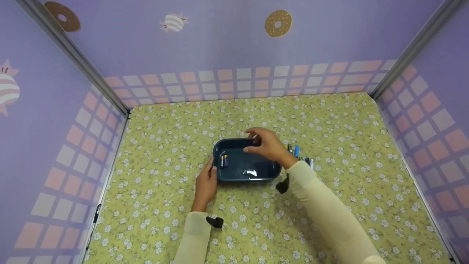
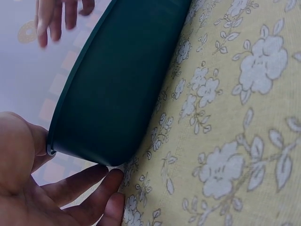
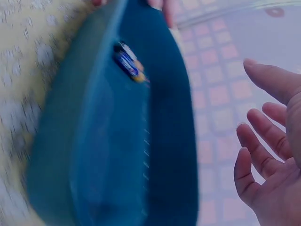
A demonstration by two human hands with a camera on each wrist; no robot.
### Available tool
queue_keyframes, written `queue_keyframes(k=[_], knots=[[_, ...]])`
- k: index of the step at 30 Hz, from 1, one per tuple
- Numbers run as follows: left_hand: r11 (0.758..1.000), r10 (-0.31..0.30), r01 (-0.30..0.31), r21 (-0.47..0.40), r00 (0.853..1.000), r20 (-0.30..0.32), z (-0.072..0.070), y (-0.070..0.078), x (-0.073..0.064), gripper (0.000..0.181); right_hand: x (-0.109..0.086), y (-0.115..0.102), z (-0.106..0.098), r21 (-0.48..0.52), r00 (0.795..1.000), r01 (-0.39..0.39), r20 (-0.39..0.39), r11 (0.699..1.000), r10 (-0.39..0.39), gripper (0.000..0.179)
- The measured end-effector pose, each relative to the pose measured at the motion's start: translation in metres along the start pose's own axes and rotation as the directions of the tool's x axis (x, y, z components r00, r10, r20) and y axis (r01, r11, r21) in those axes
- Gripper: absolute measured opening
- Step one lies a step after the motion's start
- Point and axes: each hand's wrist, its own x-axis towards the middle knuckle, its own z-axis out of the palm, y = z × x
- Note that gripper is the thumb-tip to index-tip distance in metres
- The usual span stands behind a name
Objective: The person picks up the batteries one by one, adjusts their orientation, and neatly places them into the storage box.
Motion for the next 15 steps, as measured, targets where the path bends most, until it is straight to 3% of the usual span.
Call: queue_keyframes(k=[6,15], knots=[[1.0,0.001,-0.001,0.007,1.0,-0.002,0.0,0.0,0.001,0.05,-0.024,0.015,-0.049,-0.073,0.995,0.006,-0.097,0.997,-0.013,0.061],[1.0,-0.001,0.001,0.02,1.0,0.0,-0.001,0.0,0.001,0.051,-0.069,0.054,-0.084,-0.145,0.981,-0.068,-0.192,0.987,0.039,0.06]])
